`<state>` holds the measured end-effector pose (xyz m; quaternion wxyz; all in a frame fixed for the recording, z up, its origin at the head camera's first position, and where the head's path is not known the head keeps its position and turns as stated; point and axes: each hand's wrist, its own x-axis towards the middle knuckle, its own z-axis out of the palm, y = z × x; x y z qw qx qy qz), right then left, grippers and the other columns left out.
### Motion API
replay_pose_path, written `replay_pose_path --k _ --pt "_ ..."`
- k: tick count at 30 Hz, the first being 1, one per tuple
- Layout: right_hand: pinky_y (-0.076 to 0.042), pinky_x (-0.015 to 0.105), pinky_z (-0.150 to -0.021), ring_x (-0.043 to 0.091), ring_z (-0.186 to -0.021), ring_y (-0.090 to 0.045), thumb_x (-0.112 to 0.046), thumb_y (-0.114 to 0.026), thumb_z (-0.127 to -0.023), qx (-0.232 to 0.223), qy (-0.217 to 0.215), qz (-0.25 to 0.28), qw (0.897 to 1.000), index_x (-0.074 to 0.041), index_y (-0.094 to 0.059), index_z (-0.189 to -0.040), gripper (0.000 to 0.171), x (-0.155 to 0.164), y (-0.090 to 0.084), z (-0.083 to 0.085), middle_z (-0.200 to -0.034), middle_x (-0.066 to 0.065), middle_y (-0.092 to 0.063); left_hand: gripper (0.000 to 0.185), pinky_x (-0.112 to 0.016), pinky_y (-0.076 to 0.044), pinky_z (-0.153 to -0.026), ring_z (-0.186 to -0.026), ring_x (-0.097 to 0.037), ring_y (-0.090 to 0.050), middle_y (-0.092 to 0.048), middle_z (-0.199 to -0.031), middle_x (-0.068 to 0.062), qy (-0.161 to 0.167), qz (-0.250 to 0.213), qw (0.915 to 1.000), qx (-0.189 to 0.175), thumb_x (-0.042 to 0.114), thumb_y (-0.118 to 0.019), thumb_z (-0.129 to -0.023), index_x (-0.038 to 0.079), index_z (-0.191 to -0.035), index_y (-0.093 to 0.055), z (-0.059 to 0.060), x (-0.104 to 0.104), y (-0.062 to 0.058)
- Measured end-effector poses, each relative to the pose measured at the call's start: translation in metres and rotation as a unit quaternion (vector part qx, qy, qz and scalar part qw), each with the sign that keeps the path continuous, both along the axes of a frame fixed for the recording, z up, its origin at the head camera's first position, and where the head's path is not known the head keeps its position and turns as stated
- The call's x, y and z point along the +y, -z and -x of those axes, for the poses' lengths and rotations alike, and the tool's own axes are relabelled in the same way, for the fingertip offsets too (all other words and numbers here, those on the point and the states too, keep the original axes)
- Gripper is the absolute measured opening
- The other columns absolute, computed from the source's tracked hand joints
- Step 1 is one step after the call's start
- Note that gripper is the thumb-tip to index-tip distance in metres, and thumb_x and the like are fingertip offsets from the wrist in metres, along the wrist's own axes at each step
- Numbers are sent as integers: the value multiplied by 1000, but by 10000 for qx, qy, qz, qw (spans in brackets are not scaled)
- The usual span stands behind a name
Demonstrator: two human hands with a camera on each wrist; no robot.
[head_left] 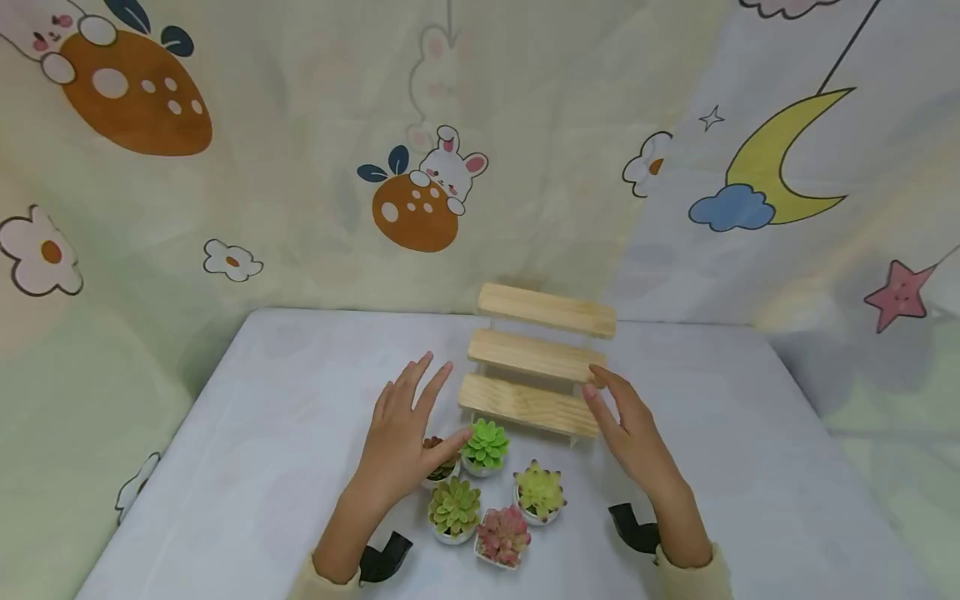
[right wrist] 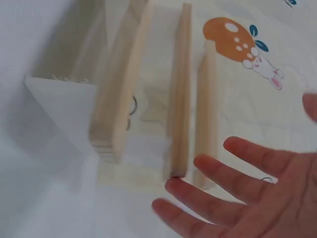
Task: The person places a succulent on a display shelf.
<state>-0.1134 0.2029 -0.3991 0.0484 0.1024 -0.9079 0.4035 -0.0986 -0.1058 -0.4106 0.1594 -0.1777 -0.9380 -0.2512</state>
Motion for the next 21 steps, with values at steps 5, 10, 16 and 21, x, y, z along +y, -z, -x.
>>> replay_pose_path --k 5,10,16,21 --pt "-47 40 -89 32 -115 -51 -26 -59 -99 -54 1001 820 9916 1 -51 -132 44 6 6 7 -134 20 -48 68 -54 -45 -95 -124 -31 -49 -42 -144 -9 -138 -1192 9914 518 29 -77 -85 15 -144 -45 -15 -6 -4" --pt "-49 20 -72 12 -90 -59 -34 -58 -98 -1133 1555 1361 9718 1 -46 -124 45 17 14 15 -113 13 -53 56 -38 -49 -89 -113 -16 -53 -51 -131 -1 -116 -1981 9788 506 12 -80 -82 16 -133 -55 -36 -11 2" --pt "-57 26 -73 9 -81 -64 -26 -57 -99 -2139 1253 2134 9450 4 -39 -133 48 23 30 23 -111 10 -52 53 -30 -49 -82 -106 -12 -55 -55 -124 6 -158 -2493 9682 159 6 -80 -80 21 -127 -59 -60 -10 13" --pt "-56 24 -74 6 -82 -62 -15 -58 -98 -2279 811 2710 9317 8 -40 -138 49 23 40 26 -112 9 -55 49 -33 -52 -80 -105 -17 -56 -57 -123 2 -332 -3070 9502 -410 9 -81 -80 15 -124 -62 -70 -5 25"
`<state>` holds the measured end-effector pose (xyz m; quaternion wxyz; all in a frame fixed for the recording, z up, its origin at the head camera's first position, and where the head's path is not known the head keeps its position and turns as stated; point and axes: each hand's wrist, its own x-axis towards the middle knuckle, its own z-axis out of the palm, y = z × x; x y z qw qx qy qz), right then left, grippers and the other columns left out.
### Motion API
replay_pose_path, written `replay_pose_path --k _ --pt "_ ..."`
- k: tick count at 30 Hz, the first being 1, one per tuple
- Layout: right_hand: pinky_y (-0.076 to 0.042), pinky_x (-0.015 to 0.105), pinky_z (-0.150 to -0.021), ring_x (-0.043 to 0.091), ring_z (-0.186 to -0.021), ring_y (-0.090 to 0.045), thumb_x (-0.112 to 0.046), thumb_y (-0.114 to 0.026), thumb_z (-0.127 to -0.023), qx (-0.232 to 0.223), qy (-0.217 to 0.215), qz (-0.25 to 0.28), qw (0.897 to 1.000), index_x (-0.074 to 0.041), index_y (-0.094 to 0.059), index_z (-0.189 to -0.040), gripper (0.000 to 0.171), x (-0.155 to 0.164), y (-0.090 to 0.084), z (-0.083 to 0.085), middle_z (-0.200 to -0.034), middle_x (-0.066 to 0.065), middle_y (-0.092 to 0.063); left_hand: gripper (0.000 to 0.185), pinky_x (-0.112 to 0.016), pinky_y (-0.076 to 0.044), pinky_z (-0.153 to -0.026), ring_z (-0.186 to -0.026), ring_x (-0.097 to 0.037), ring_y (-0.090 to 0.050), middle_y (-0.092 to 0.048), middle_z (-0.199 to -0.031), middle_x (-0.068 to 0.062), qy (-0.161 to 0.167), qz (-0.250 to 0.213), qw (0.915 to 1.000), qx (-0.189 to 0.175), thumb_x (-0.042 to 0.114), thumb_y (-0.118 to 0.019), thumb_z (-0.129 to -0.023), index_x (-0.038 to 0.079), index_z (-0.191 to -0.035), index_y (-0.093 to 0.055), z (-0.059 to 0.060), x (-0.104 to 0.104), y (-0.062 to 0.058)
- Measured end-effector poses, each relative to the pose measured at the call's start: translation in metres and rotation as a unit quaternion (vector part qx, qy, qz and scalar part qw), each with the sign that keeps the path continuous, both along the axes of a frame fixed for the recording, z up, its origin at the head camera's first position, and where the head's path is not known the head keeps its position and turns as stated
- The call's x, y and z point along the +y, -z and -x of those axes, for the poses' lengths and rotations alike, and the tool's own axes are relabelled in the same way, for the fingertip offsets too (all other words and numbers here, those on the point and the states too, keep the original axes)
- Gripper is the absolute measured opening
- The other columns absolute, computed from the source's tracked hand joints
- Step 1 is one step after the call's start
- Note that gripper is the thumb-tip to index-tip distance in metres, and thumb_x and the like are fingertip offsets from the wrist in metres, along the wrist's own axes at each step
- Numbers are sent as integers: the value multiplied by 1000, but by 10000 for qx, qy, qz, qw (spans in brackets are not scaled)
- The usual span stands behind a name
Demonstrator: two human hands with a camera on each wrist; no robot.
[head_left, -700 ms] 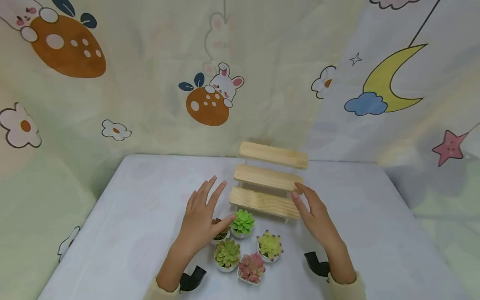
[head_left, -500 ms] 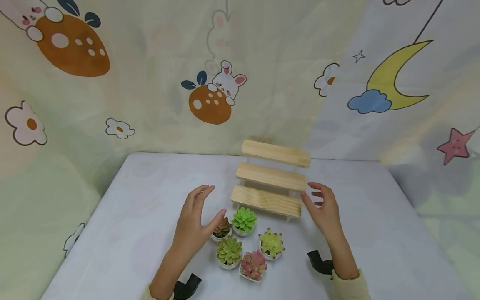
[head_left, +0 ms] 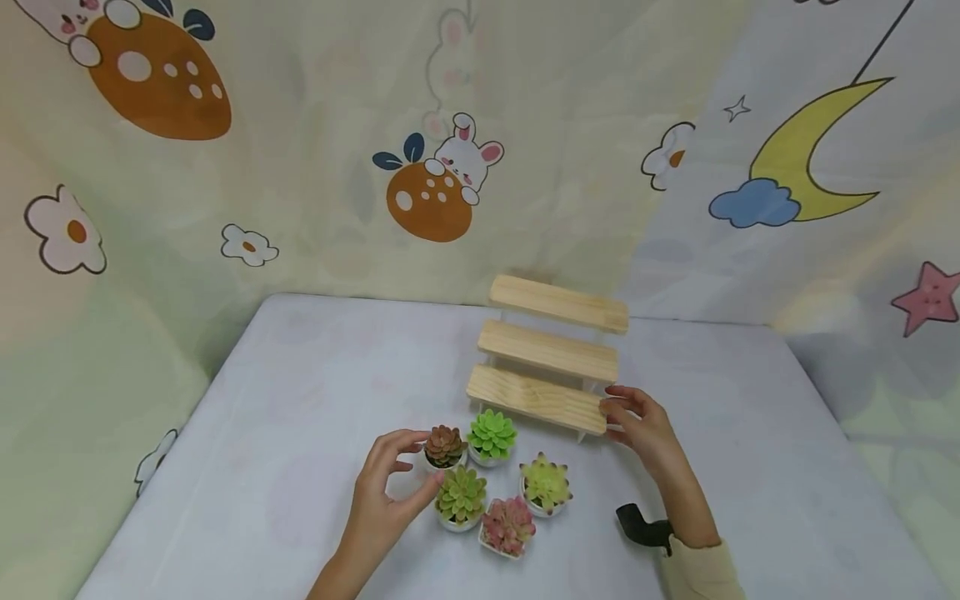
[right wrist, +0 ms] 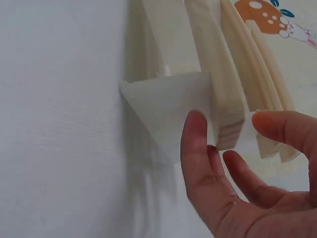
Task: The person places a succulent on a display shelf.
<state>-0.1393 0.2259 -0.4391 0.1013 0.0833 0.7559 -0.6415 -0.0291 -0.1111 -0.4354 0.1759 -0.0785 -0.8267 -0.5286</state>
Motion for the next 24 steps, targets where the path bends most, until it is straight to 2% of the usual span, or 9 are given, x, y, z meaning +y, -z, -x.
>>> replay_pose_path --k 4,9,16,21,24 --pt "-56 22 -74 4 -84 -61 -12 -59 -98 60 -169 22 9998 9 -41 -139 50 3 5 1 -113 9 -54 57 -37 -54 -83 -107 -23 -57 -55 -125 0 119 -514 9967 -609 16 -85 -77 15 -127 -60 -2 5 12" --pt "-55 21 -74 4 -83 -61 -10 -62 -96 76 -171 47 9998 10 -42 -138 51 6 5 2 -108 6 -56 69 -36 -53 -81 -107 -24 -58 -54 -124 -2 145 -799 9912 -1045 19 -88 -72 18 -133 -54 -11 15 29" --pt "-55 22 -75 4 -85 -61 -13 -63 -96 16 -302 145 9994 9 -42 -139 53 4 7 3 -111 6 -56 71 -32 -53 -82 -109 -19 -54 -51 -124 -2 127 -777 9868 -1416 23 -89 -72 18 -132 -52 -26 21 41" --pt "-55 22 -75 4 -85 -61 -12 -62 -96 21 -377 107 9992 10 -42 -138 52 5 8 3 -110 6 -55 71 -31 -54 -84 -110 -24 -57 -53 -125 -5 86 -770 9844 -1582 19 -89 -72 14 -132 -51 -28 21 45" --pt "-55 22 -76 4 -85 -61 -12 -62 -96 88 -414 107 9990 11 -42 -138 51 6 9 4 -109 5 -55 73 -29 -55 -85 -110 -27 -59 -55 -124 -8 130 -617 9823 -1761 16 -89 -70 12 -132 -50 -26 20 45"
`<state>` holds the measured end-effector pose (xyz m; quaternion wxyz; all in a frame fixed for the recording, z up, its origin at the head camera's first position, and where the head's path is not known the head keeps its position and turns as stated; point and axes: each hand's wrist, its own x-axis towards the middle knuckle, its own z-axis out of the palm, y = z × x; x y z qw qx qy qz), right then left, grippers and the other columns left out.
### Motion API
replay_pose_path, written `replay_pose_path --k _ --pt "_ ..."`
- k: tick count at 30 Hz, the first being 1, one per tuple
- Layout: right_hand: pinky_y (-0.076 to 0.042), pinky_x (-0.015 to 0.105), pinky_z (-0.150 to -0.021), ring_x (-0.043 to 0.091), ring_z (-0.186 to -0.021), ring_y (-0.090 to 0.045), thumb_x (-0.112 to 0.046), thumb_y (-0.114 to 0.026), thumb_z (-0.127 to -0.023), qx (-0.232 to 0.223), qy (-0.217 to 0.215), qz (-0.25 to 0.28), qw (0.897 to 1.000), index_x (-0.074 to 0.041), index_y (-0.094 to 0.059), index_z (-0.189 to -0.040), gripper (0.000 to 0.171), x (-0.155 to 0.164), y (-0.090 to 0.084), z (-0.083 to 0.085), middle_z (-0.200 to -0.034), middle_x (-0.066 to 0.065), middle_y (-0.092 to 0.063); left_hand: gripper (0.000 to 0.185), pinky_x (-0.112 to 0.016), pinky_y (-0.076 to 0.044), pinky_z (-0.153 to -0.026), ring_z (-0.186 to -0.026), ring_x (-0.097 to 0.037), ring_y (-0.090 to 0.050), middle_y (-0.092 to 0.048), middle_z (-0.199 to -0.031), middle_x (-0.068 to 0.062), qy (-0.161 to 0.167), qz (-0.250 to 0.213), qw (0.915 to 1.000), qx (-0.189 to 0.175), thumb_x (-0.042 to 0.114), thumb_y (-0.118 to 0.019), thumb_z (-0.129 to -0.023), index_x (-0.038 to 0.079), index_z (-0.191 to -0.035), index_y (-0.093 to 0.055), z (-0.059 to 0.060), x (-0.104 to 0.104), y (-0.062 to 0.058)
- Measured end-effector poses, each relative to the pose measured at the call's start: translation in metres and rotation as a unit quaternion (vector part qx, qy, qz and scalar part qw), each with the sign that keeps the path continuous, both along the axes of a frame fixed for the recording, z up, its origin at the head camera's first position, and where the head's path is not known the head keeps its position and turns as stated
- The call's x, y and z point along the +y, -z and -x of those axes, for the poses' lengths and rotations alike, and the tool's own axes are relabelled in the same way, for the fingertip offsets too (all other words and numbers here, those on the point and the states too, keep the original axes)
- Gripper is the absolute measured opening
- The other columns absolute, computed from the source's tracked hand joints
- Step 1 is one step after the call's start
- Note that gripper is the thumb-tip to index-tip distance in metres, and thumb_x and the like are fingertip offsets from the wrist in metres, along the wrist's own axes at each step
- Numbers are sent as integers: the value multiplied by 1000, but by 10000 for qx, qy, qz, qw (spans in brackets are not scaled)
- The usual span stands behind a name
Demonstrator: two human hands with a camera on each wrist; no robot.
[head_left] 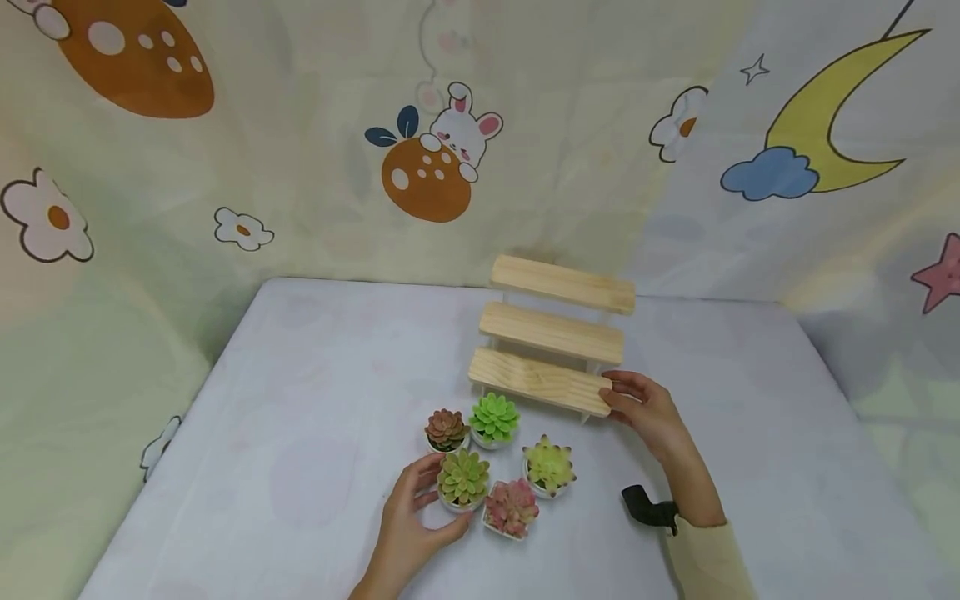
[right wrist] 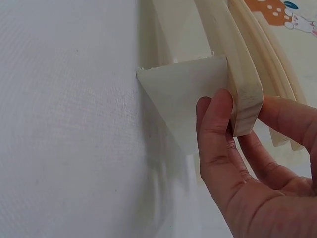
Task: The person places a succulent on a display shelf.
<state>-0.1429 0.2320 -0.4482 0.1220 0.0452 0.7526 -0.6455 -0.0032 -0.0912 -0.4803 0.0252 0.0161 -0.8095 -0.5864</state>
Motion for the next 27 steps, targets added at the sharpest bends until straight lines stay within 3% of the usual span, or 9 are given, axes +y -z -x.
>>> replay_pose_path --k 13,27 --pt "-56 23 -76 5 -85 -62 -13 -65 -95 -3 -30 104 9999 10 -44 -136 52 3 3 1 -107 4 -57 71 -29 -57 -80 -102 -25 -58 -57 -114 -10 -105 646 9977 -187 22 -92 -66 5 -125 -55 7 8 -2" --pt "-55 22 -76 5 -84 -62 -10 -65 -94 11 39 252 9997 12 -43 -135 52 4 4 0 -105 3 -58 70 -21 -56 -73 -101 -27 -59 -56 -115 -13 -388 272 9983 -333 20 -92 -65 4 -124 -57 4 8 -2"
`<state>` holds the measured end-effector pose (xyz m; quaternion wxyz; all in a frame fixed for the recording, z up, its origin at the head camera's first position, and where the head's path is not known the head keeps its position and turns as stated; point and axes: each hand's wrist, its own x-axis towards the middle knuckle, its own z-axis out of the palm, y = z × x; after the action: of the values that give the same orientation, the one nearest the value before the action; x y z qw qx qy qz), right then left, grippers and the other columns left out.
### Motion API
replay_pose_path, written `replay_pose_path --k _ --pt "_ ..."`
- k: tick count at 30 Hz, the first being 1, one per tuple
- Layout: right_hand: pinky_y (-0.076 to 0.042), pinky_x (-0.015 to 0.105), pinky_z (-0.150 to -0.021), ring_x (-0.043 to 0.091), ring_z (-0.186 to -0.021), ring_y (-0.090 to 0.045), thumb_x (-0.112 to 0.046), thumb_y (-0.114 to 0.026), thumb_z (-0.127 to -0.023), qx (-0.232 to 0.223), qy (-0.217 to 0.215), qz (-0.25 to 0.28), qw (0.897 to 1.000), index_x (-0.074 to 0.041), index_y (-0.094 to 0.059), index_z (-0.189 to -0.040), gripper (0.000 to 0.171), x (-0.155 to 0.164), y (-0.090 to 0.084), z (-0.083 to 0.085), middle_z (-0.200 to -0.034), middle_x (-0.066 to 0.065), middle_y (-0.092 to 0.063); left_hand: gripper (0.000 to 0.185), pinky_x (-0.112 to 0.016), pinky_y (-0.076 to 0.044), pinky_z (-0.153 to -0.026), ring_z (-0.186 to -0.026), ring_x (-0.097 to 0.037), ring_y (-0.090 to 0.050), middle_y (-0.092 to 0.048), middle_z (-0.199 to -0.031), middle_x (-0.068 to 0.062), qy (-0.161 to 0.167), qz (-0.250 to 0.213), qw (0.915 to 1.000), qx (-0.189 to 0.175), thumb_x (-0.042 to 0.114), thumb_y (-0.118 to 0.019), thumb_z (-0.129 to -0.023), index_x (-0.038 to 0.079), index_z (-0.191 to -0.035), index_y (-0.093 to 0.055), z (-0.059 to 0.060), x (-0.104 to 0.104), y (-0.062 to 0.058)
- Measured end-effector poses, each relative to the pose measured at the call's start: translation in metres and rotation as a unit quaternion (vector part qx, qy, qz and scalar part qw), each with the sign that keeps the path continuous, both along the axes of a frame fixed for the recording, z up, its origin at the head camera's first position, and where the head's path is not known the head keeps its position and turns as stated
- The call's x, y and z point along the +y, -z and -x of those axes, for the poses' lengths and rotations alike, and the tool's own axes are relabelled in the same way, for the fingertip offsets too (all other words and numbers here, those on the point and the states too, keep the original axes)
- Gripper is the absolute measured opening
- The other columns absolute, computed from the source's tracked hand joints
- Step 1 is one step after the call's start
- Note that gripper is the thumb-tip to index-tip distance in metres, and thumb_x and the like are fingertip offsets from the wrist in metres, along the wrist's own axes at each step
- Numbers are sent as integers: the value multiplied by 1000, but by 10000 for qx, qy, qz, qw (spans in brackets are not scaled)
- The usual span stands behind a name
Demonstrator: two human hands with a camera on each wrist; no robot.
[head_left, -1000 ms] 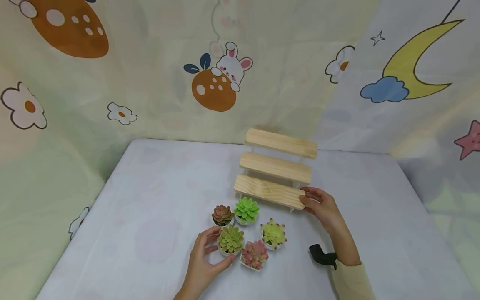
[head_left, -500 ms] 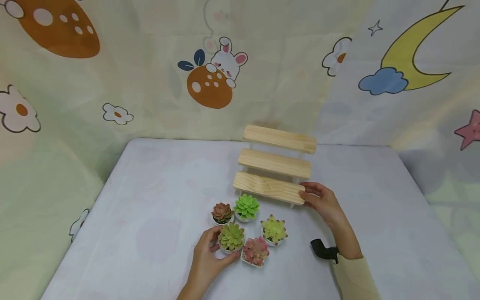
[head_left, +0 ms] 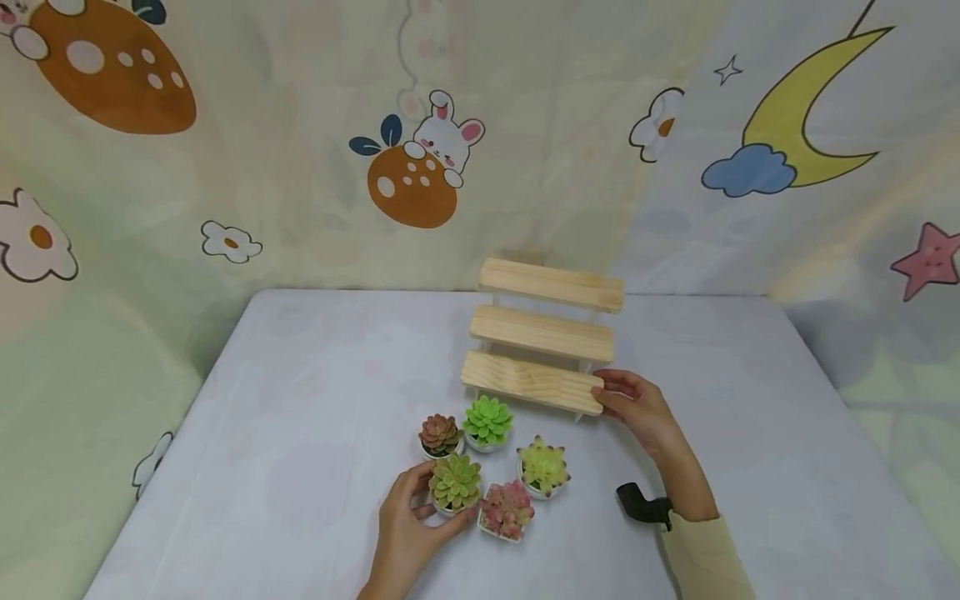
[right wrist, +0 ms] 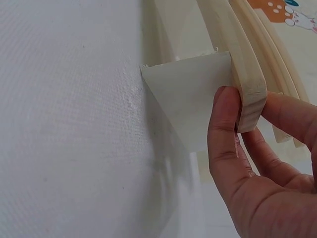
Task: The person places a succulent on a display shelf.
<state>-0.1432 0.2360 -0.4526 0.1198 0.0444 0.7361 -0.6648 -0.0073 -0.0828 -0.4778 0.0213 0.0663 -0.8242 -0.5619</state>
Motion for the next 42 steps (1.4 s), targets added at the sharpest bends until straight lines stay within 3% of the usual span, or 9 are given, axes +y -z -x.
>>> replay_pose_path --k 6,13,19,24,29,36,42 --pt "-55 21 -75 5 -84 -62 -8 -65 -93 38 31 33 10000 14 -44 -134 50 0 3 -2 -103 2 -59 70 -22 -56 -73 -102 -26 -58 -56 -115 -11 -138 154 9998 -64 22 -92 -65 6 -123 -57 -8 0 -6" --pt "-55 21 -76 5 -84 -61 -7 -65 -93 163 12 39 9999 14 -45 -132 49 0 2 -2 -102 3 -59 70 -22 -56 -72 -103 -25 -60 -57 -114 -8 -276 407 9987 134 24 -93 -64 7 -121 -58 -13 -1 -19" --pt "-55 21 -75 5 -83 -62 -4 -64 -93 186 48 153 9997 16 -44 -133 49 0 1 -2 -100 2 -59 67 -21 -56 -73 -101 -19 -59 -57 -112 -3 -497 341 9952 773 21 -93 -64 10 -121 -59 -10 2 -25" --pt "-55 21 -75 4 -83 -62 -3 -64 -92 209 97 262 9994 17 -43 -132 49 -1 1 -2 -99 1 -60 66 -22 -57 -72 -100 -13 -57 -58 -112 0 -505 349 9871 1477 14 -94 -63 10 -120 -61 1 0 -32" --pt "-55 21 -75 5 -84 -62 -3 -65 -92 162 100 234 9995 16 -44 -132 49 -1 3 -3 -100 1 -60 66 -23 -57 -71 -98 -12 -57 -59 -112 -2 -306 442 9803 1903 10 -93 -62 7 -119 -61 16 -2 -36" --pt "-55 22 -76 3 -86 -63 -2 -64 -93 141 55 267 9995 16 -44 -133 48 -1 4 -4 -103 4 -60 67 -23 -57 -70 -100 -12 -57 -60 -113 -4 -113 368 9801 1950 5 -93 -60 5 -119 -61 31 -1 -41" --pt "-55 21 -76 4 -86 -62 -4 -63 -93 164 45 206 9996 14 -45 -133 48 2 3 -4 -106 7 -59 65 -22 -57 -73 -100 -20 -57 -58 -111 -8 106 308 9819 1868 9 -91 -65 3 -122 -59 47 1 -50"
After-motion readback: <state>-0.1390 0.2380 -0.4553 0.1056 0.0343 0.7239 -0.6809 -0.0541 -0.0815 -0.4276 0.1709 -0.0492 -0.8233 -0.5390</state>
